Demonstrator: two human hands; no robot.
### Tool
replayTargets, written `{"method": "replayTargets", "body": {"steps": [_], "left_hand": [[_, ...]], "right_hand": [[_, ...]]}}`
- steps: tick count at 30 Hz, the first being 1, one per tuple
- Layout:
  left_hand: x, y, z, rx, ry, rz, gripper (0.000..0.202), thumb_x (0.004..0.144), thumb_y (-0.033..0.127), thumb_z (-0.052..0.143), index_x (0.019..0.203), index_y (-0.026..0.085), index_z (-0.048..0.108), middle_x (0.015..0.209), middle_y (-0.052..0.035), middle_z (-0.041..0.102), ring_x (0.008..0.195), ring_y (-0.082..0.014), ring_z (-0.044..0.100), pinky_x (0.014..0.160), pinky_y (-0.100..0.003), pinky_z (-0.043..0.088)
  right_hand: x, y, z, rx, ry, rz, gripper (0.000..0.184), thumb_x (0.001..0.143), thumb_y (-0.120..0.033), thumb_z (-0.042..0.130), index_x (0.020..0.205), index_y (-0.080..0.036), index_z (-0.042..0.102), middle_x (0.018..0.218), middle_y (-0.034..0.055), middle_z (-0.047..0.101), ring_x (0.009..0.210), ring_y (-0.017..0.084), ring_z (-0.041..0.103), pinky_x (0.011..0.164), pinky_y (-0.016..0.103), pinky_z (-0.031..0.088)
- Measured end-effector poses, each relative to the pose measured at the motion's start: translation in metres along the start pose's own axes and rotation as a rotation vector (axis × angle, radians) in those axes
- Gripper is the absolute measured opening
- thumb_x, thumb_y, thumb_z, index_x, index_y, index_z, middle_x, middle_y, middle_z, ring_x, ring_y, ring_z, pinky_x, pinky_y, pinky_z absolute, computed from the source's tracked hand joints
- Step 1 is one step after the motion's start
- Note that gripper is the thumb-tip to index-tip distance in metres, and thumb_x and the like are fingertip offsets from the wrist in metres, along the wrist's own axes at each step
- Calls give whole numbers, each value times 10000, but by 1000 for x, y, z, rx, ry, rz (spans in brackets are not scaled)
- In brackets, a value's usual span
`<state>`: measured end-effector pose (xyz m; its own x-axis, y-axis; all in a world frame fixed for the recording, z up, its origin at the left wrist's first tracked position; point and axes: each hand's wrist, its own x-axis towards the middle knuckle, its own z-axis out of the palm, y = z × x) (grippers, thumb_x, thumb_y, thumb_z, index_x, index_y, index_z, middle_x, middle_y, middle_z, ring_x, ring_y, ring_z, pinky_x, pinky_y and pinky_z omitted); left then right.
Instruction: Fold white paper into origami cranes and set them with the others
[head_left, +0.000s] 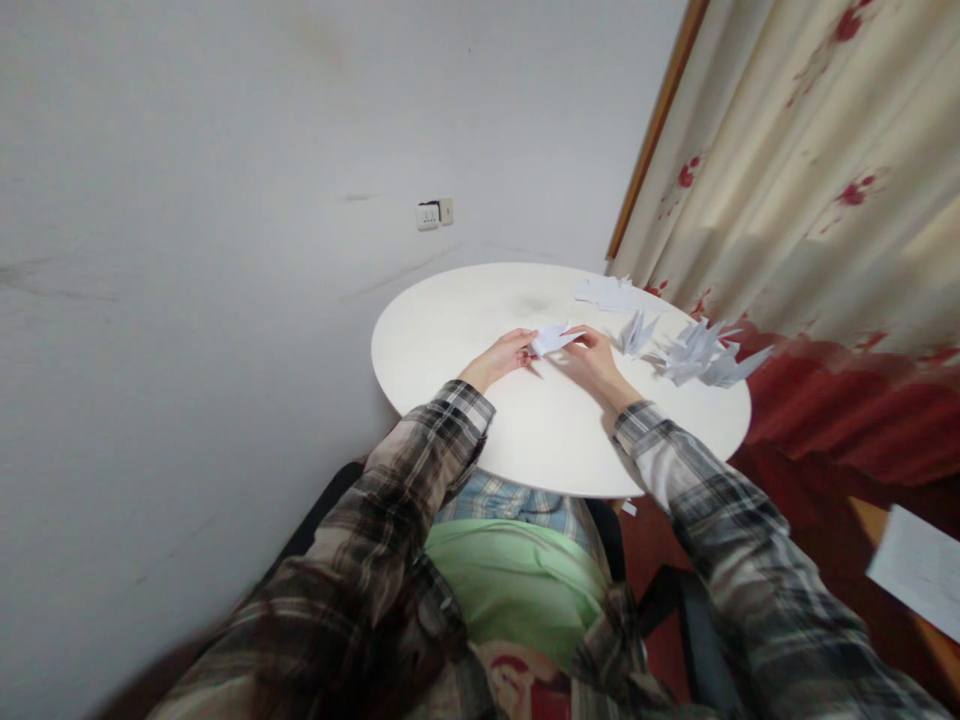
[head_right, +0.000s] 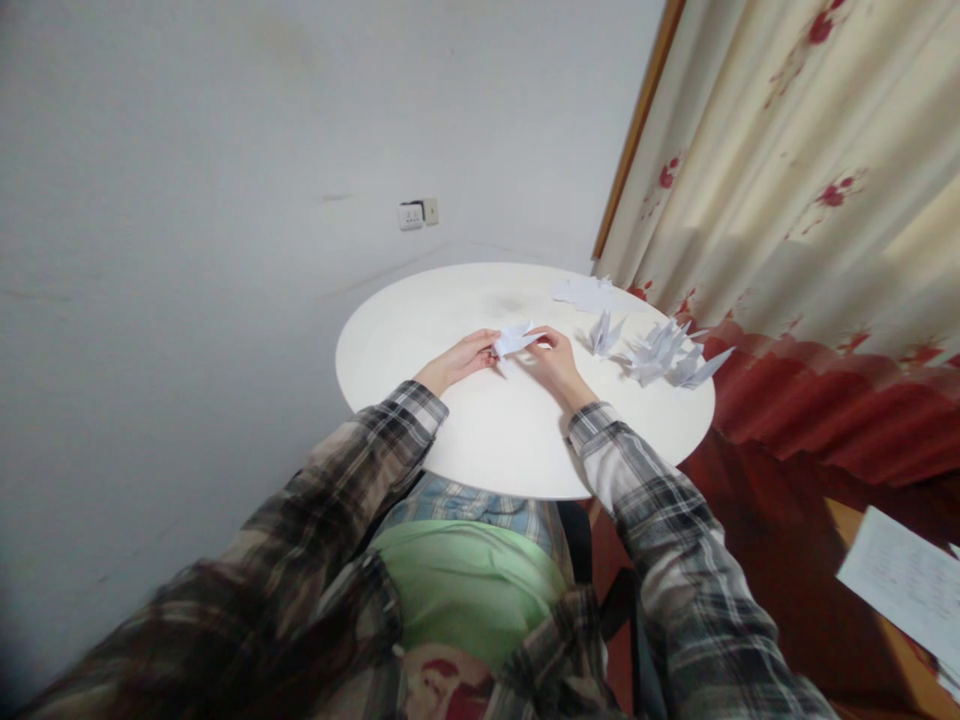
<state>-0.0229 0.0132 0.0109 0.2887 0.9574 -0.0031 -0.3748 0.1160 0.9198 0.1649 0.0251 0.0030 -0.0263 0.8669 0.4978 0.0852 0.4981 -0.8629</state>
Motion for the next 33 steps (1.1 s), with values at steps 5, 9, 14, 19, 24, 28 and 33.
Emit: {"method": "replayTargets", "body": {"steps": [5, 9, 14, 19, 24, 28, 33], "left_hand": [[1, 0, 0, -14, 13, -13, 150, 865, 194, 710, 814, 141, 579, 657, 22, 594, 558, -45, 547, 526, -177, 380], [-1, 2, 0, -48, 18, 1, 112, 872, 173, 689, 843, 146, 584, 678, 23, 607, 580, -47, 555, 538, -175, 406], [-2, 6, 2, -131, 10, 47, 73, 911, 138, 613, 844, 136, 585, 673, 38, 591, 580, -44, 536, 583, -171, 437], [-2, 6, 3, -138, 21, 51, 55, 903, 136, 626, 858, 143, 594, 714, 28, 606, 638, -55, 553, 663, -180, 467], [-4, 5, 2, -108, 11, 58, 49, 893, 116, 623, 876, 149, 591, 750, 22, 624, 689, -55, 579, 751, -201, 508], [-6, 5, 3, -115, -7, 62, 98, 877, 121, 655, 848, 153, 567, 748, 27, 633, 696, -49, 606, 716, -176, 506], [-10, 6, 6, -98, -55, 37, 85, 881, 111, 655, 855, 141, 579, 748, 22, 645, 689, -57, 615, 727, -188, 513]], "right_hand": [[0, -3, -1, 15, 8, -5, 155, 571, -288, 737, 695, -225, 669, 739, -11, 697, 756, 175, 617, 825, 361, 514], [0, -1, -1, 29, 6, 29, 101, 579, -233, 676, 647, -222, 602, 633, -36, 625, 650, 146, 553, 700, 319, 486], [0, 0, -2, 25, -23, 33, 128, 591, -222, 651, 713, -210, 612, 637, -20, 602, 620, 145, 549, 660, 315, 483], [-1, 4, -2, -91, -8, -32, 138, 616, -288, 631, 733, -220, 660, 721, 9, 688, 644, 163, 580, 688, 328, 489], [-3, 9, -5, -328, -38, -119, 151, 734, -280, 591, 798, -221, 714, 721, 19, 714, 656, 185, 622, 740, 346, 491], [-6, 8, -7, -577, -51, -192, 177, 820, -241, 571, 884, -216, 735, 879, 46, 771, 768, 201, 673, 795, 338, 495], [-12, -3, -4, -893, -169, -212, 263, 918, -234, 546, 1070, -154, 745, 1051, 116, 780, 920, 219, 702, 826, 295, 469]]}}
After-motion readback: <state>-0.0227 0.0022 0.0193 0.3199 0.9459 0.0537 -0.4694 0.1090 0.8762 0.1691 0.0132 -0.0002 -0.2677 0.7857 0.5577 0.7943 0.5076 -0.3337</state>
